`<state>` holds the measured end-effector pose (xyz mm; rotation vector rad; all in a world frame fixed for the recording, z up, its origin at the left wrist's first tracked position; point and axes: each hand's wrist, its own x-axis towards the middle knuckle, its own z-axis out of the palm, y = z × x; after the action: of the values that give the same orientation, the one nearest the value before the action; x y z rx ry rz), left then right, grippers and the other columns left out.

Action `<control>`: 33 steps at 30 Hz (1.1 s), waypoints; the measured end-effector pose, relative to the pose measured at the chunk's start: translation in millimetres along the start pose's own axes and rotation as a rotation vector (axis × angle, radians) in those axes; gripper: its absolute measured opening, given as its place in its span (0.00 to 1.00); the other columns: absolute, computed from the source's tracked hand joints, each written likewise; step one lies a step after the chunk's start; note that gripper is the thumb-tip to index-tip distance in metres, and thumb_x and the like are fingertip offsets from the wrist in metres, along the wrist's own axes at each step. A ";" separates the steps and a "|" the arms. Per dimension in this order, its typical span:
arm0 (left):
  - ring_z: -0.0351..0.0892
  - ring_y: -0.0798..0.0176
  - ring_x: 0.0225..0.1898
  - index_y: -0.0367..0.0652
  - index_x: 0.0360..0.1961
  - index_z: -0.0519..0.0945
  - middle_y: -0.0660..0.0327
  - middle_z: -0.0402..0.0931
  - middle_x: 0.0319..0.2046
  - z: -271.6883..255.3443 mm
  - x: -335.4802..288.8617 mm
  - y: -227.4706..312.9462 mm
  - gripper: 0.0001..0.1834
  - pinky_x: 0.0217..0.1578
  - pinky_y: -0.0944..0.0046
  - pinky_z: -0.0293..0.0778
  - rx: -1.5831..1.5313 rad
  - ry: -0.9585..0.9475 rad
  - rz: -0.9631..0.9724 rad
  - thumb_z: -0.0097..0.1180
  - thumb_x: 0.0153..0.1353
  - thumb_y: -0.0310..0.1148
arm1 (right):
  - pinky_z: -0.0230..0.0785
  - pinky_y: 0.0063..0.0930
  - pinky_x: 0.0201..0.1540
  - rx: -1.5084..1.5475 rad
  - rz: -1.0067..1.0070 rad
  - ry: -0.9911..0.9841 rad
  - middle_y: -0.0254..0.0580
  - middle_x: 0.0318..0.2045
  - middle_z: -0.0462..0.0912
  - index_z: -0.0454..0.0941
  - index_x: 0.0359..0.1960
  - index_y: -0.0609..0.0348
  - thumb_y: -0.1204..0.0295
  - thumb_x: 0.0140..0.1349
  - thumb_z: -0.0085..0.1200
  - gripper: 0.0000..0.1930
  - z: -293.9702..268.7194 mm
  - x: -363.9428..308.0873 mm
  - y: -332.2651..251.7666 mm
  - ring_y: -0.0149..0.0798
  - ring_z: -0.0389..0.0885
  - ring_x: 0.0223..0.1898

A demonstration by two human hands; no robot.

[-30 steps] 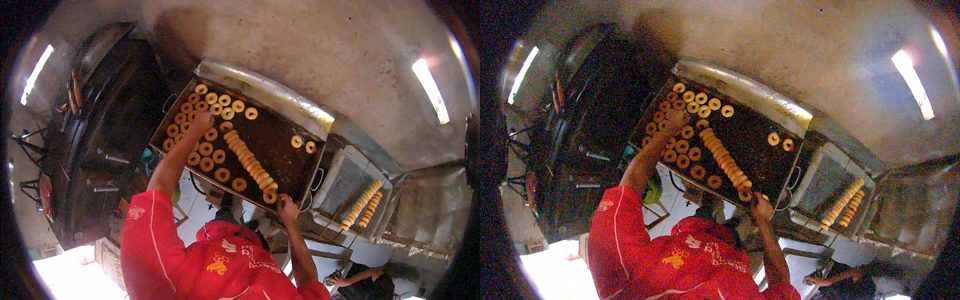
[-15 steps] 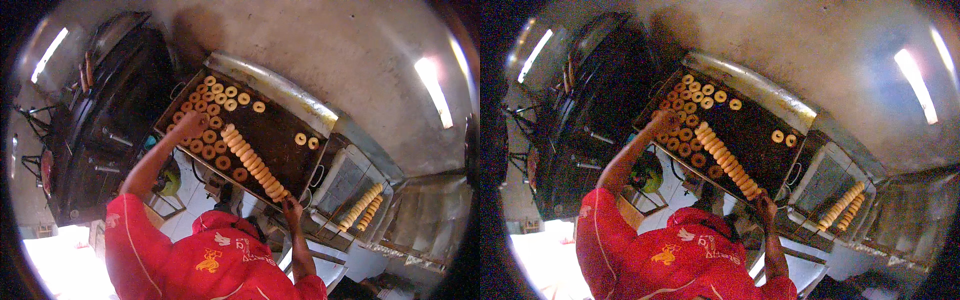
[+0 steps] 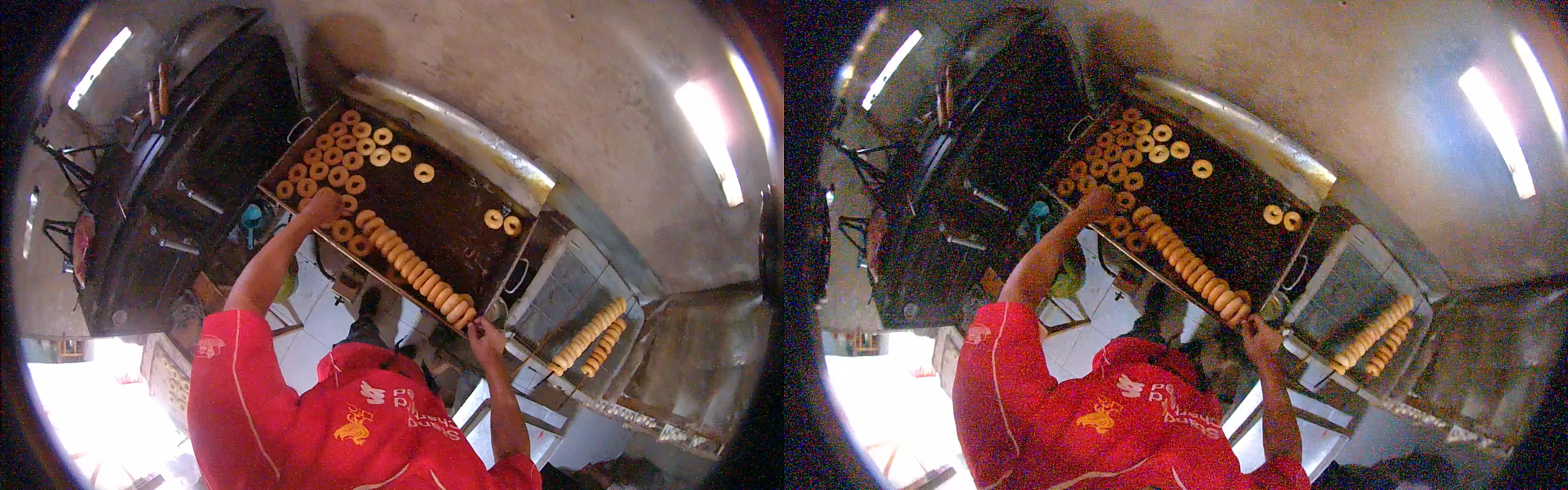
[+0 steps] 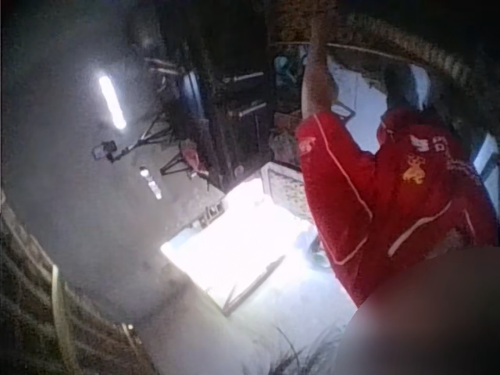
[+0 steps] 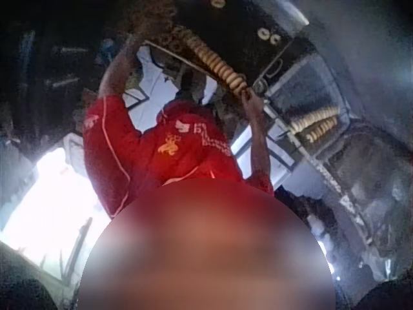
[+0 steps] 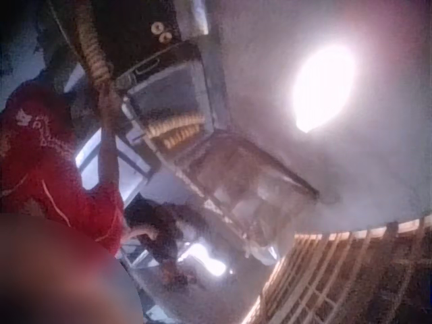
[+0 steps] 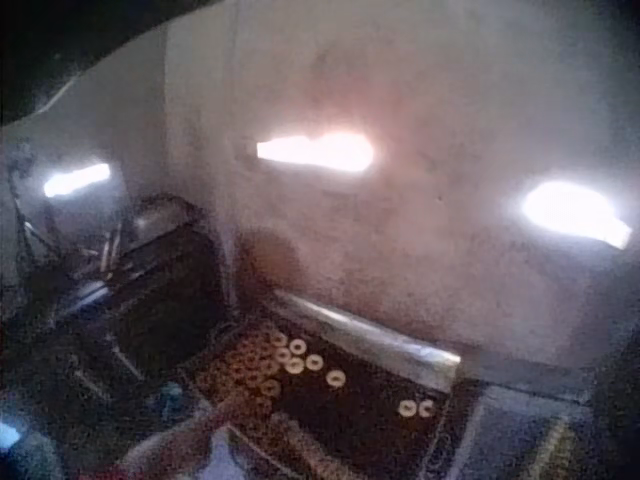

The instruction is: The person transfers raw doughnut rings from a wooden board onto a metal tray, then uses a long metal skewer to thread the rings into a spiral shape. The person repeats this process, filling multiple skewers with doughnut rings.

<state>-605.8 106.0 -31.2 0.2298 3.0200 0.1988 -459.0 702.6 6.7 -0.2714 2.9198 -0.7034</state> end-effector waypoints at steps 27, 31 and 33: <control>0.85 0.45 0.34 0.40 0.44 0.84 0.46 0.84 0.34 -291.7 -175.5 12.2 0.08 0.37 0.54 0.78 -0.220 0.930 -0.379 0.58 0.71 0.31 | 0.71 0.28 0.32 0.675 -0.041 0.323 0.35 0.25 0.80 0.78 0.35 0.64 0.68 0.69 0.65 0.12 49.5 88.6 -169.6 0.28 0.75 0.28; 0.82 0.57 0.31 0.38 0.43 0.83 0.50 0.83 0.32 -259.0 -274.6 37.2 0.07 0.37 0.59 0.76 -0.315 0.937 -0.504 0.56 0.74 0.30 | 0.70 0.30 0.31 0.695 -0.008 0.380 0.34 0.24 0.79 0.77 0.34 0.64 0.66 0.68 0.65 0.13 27.0 90.3 -179.3 0.27 0.73 0.26; 0.79 0.61 0.31 0.38 0.43 0.83 0.53 0.81 0.30 -217.8 -335.7 50.4 0.08 0.37 0.60 0.75 -0.365 0.892 -0.628 0.56 0.74 0.30 | 0.71 0.32 0.30 0.841 0.060 0.245 0.37 0.23 0.79 0.77 0.34 0.63 0.66 0.68 0.65 0.13 13.1 76.7 -204.7 0.30 0.75 0.25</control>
<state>-293.8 76.1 222.6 -1.0960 3.5440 0.9904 -502.2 502.1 83.4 0.0005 2.5045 -1.9435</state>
